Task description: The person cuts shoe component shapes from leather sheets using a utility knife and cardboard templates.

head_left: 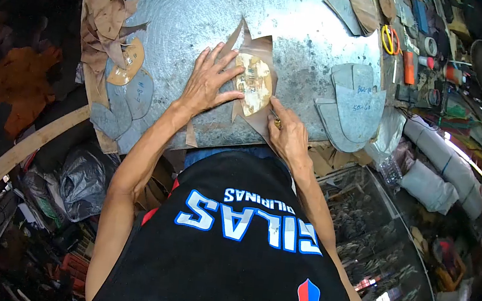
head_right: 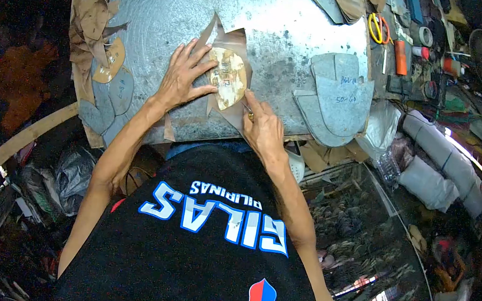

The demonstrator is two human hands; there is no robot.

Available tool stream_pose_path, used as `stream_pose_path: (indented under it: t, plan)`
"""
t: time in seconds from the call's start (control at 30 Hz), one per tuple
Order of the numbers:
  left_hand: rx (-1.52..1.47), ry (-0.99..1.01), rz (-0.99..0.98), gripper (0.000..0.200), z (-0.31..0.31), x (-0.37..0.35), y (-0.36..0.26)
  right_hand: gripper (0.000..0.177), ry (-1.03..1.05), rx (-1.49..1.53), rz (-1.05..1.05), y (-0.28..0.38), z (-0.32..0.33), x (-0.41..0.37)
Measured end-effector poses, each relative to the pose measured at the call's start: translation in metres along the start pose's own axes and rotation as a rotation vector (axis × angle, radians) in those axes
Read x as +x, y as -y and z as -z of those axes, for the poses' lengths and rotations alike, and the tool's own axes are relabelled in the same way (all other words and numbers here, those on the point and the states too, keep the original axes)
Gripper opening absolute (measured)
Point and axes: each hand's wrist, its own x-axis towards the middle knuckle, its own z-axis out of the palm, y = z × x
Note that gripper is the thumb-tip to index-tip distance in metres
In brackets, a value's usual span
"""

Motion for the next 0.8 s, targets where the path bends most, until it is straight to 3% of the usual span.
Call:
stream_pose_path:
  t: [0.1,0.2,0.3,0.37,0.4,0.43,0.5,0.53,0.6,0.67,0.73,0.8]
  plan:
    - [-0.002,0.008,0.004,0.06,0.001,-0.001,0.001,0.042,0.017,-0.059,0.036,0.003,0.007,0.001]
    - [0.006,0.014,-0.01,0.058,0.002,-0.001,-0.002,0.042,0.199,0.1,-0.265,0.02,0.042,0.017]
    - [0.102,0.001,-0.003,0.05,0.011,0.003,-0.015,0.037,0.166,0.036,-0.362,0.026,0.074,0.017]
    - [0.128,0.049,-0.08,0.046,0.016,0.008,-0.02,0.034,-0.018,-0.284,0.098,0.018,0.08,0.008]
    - [0.163,0.097,-0.147,0.042,0.018,0.011,-0.022,0.034,-0.02,-0.293,0.095,0.019,0.081,0.003]
    - [0.158,0.092,-0.148,0.042,0.02,0.018,-0.023,0.036,0.134,-0.291,0.035,0.031,0.084,0.0]
    - [0.229,0.476,-0.32,0.037,0.026,0.04,-0.024,0.04,0.329,-0.268,0.01,0.045,0.072,-0.005]
    - [0.228,0.477,-0.318,0.037,0.037,0.059,-0.027,0.04,0.332,-0.268,0.011,0.054,0.062,-0.003]
    - [0.008,0.938,-0.037,0.055,0.056,0.106,-0.033,0.038,0.226,-0.137,0.131,0.076,0.035,0.007]
    - [-0.109,1.051,-0.029,0.081,0.022,0.145,-0.016,0.033,0.107,-0.094,0.144,0.075,0.001,0.033]
    - [-0.121,1.24,0.22,0.097,0.041,0.16,-0.037,0.029,-0.009,-0.046,0.16,0.07,-0.028,0.057]
    - [-0.133,1.265,0.218,0.105,0.038,0.165,-0.044,0.025,-0.137,-0.148,0.032,0.068,-0.045,0.076]
